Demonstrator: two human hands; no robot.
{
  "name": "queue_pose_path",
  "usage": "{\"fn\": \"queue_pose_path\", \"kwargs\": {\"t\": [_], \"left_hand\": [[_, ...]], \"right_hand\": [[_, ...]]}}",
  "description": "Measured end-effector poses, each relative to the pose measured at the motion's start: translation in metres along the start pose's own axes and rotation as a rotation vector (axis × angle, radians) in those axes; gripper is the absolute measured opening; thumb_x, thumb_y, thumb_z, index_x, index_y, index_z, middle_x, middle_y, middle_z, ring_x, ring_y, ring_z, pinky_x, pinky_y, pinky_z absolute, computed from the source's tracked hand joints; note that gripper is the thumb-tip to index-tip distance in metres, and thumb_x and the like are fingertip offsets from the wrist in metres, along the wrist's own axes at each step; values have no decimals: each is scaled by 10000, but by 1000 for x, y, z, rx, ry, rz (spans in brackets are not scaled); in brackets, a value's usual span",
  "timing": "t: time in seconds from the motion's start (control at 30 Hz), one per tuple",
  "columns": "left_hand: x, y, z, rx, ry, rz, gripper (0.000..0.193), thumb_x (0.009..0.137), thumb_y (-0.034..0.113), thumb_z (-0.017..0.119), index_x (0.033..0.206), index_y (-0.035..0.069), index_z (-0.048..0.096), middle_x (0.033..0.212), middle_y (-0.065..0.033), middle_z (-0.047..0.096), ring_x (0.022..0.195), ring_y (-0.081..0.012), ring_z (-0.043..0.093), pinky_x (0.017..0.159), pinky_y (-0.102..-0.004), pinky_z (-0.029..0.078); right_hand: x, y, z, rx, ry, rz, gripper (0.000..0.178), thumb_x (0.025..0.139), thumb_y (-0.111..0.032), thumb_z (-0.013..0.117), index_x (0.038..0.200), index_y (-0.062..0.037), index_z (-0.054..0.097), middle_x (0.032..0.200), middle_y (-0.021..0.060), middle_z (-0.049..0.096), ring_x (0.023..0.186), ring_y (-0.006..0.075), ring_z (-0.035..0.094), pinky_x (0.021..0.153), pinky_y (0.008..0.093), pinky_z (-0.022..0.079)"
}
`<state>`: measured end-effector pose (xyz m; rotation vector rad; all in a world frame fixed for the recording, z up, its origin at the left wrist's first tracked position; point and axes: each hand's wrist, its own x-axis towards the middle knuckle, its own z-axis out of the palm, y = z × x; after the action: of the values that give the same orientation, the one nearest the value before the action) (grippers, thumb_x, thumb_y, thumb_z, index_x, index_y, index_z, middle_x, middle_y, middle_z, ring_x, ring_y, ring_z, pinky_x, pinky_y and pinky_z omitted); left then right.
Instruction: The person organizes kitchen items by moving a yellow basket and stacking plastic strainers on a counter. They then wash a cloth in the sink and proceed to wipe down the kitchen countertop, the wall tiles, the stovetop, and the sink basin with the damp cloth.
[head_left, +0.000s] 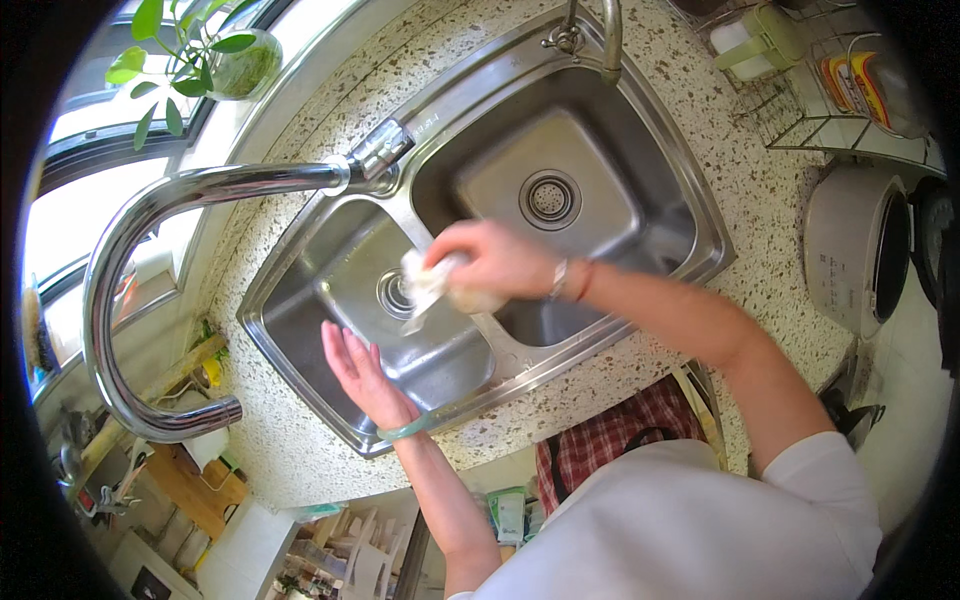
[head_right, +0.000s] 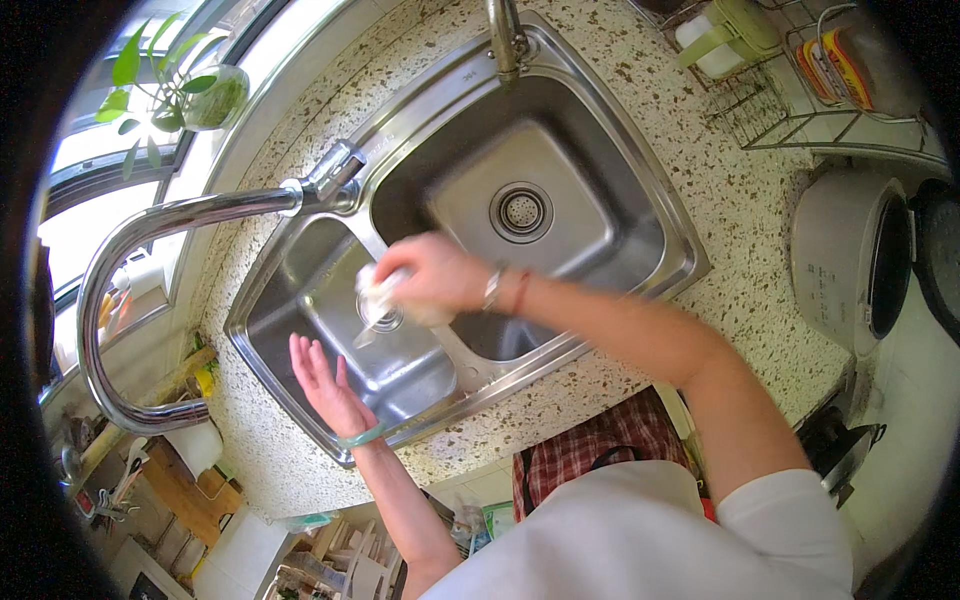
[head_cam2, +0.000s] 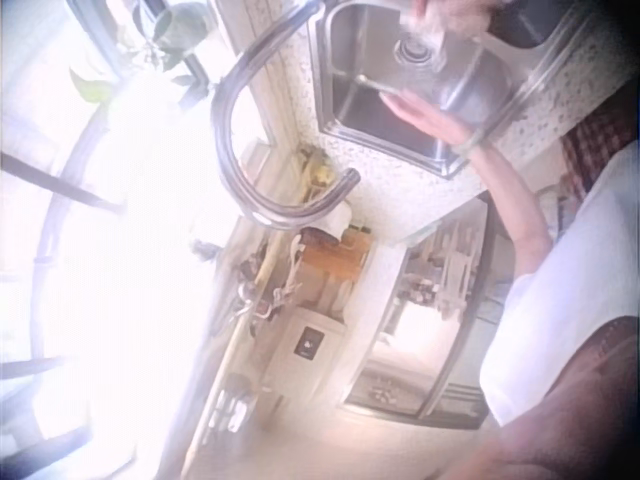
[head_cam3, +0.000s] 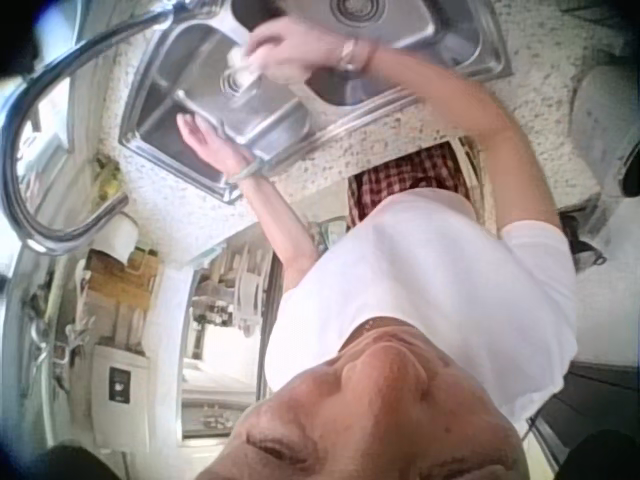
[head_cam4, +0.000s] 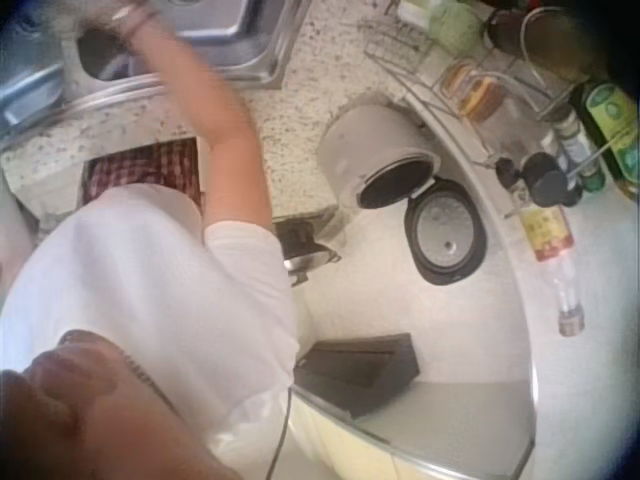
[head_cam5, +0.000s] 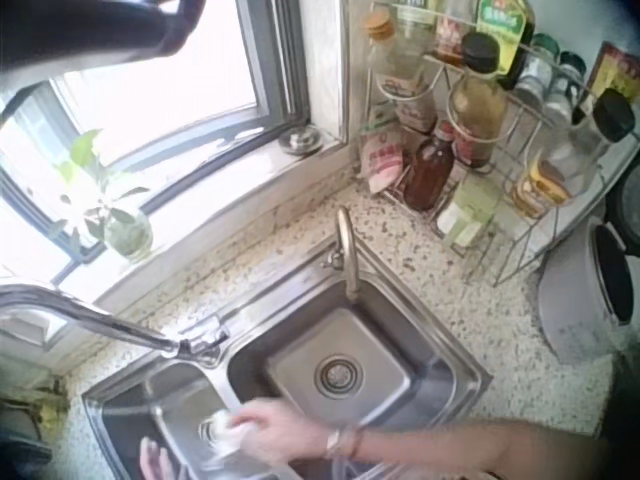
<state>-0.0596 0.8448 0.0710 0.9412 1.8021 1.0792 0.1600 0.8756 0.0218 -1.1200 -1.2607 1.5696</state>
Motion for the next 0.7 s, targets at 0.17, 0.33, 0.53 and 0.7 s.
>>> {"fn": "queue_pose_path", "kwargs": {"t": [0.17,0.33,0.53,0.7], "left_hand": [[-14,-18,28,-38,-267,4,395,947,105,540,1331,27,491,1364,-108,499,1272,-198,449,1069,-330,345],[-40,-18,69,344,-444,361,324,946,148,547,1259,69,573,1327,-116,533,1260,-238,459,1048,-360,347],[-44,-27,62,176,-401,217,318,943,180,554,1239,66,584,1331,-150,514,1243,-282,471,1039,-376,352],[-43,-23,37,163,-428,130,326,949,202,549,1242,62,579,1340,-162,503,1235,-292,479,1030,-378,360]], "right_hand": [[-25,74,-133,-863,-33,271,259,761,-54,594,1003,-91,677,989,127,667,942,285,635,844,365,496],[-69,174,-150,-1267,-218,440,264,730,-83,602,971,-117,705,964,138,683,924,318,646,831,375,505],[-86,180,-84,-990,-549,568,235,714,-179,648,933,-129,716,915,126,696,890,304,655,806,387,501],[-87,109,-36,-706,-537,637,266,789,-338,640,895,-100,697,913,116,695,871,287,648,761,384,495]]}}
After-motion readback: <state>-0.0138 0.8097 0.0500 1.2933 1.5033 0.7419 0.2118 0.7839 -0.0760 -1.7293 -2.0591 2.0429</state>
